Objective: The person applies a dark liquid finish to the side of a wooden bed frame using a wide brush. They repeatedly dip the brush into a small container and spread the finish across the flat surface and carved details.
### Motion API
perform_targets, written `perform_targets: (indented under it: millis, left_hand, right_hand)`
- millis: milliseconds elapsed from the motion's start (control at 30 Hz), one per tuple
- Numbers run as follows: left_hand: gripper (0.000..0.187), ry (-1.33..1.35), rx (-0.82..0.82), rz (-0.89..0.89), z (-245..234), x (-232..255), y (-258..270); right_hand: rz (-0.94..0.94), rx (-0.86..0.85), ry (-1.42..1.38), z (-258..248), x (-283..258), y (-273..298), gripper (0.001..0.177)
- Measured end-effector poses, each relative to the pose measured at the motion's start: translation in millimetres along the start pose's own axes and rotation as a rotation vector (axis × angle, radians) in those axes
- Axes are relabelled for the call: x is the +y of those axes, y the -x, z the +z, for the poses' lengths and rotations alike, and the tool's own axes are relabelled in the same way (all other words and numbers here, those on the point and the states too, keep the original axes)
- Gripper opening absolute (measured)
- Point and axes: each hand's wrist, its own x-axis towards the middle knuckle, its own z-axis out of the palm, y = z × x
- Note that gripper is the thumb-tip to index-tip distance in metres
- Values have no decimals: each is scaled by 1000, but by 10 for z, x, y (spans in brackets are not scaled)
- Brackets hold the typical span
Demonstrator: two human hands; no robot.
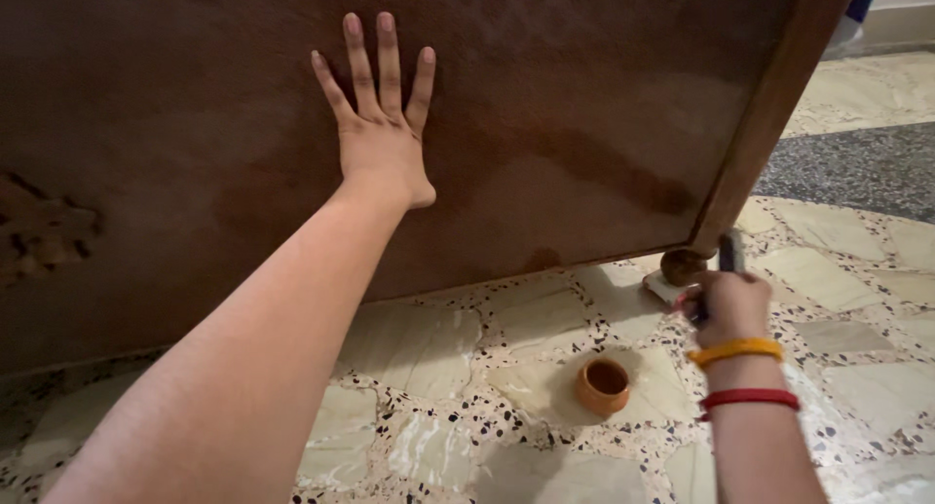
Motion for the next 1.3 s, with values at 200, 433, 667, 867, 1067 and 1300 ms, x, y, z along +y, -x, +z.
perform_targets:
  millis: [200, 433, 667, 867, 1067, 1300]
  left_hand:
    - [140, -5, 14, -8, 42, 4, -20]
    - [138, -13, 27, -7, 74, 10, -23]
    - [137, -37, 64, -17, 114, 20, -21]
    - [141, -7, 64, -21, 103, 18, -10]
    - [143, -7, 52, -29, 79, 25, -10]
    - [143, 63, -16, -37, 115, 155, 112]
  right_hand:
    - [160, -287, -6, -121, -53, -159, 17]
    - [15, -222, 341, 475, 2, 614, 50]
    - [-134, -200, 747, 691, 22, 1058, 57]
    - [-152, -291, 1289, 1010, 186, 1470, 55]
    - [-350, -529, 1406, 1249, 430, 1987, 71]
    - [-17, -815, 844, 1366, 218, 2259, 67]
